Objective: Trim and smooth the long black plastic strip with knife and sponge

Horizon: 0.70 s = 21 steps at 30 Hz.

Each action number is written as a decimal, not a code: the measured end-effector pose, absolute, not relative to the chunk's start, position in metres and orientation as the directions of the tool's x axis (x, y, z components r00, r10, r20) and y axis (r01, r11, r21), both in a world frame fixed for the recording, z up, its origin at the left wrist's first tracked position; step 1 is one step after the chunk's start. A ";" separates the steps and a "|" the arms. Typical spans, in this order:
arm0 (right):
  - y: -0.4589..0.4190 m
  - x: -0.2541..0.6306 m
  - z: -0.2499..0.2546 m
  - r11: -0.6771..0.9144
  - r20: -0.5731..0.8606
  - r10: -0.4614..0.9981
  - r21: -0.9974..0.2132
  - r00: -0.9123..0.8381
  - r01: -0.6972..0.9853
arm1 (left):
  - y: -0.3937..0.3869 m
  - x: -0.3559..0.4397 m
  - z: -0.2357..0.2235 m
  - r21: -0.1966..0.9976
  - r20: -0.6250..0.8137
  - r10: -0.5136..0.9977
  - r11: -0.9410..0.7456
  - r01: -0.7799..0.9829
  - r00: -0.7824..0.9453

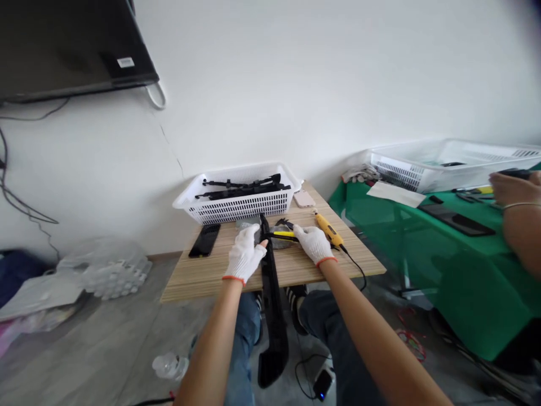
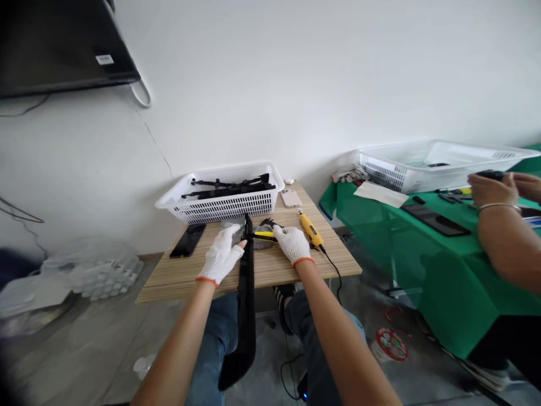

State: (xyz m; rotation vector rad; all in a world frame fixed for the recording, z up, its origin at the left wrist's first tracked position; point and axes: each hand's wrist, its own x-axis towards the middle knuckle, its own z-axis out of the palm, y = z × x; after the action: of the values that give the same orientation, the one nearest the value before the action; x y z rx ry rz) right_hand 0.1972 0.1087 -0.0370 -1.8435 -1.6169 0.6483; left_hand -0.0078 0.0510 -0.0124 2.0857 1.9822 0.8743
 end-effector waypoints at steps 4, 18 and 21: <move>0.108 0.195 -0.036 -0.099 0.014 0.988 -0.709 0.154 0.699 | 0.089 -0.008 -0.019 0.416 0.184 0.983 -0.076 0.906 -0.002; 0.125 0.210 -0.060 -0.189 -0.080 0.934 -0.938 0.347 0.291 | 0.096 -0.010 -0.026 0.329 0.283 0.948 -0.240 0.913 0.147; 0.123 0.209 -0.056 -0.194 -0.102 0.934 -0.949 0.342 0.248 | 0.096 -0.009 -0.026 0.358 0.267 0.950 -0.254 0.898 0.162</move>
State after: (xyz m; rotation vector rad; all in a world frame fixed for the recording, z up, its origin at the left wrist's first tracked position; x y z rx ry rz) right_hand 0.2091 0.1227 -0.0557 -1.6662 -1.0733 0.9155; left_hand -0.0091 0.0960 -0.0259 2.3033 1.8424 0.6736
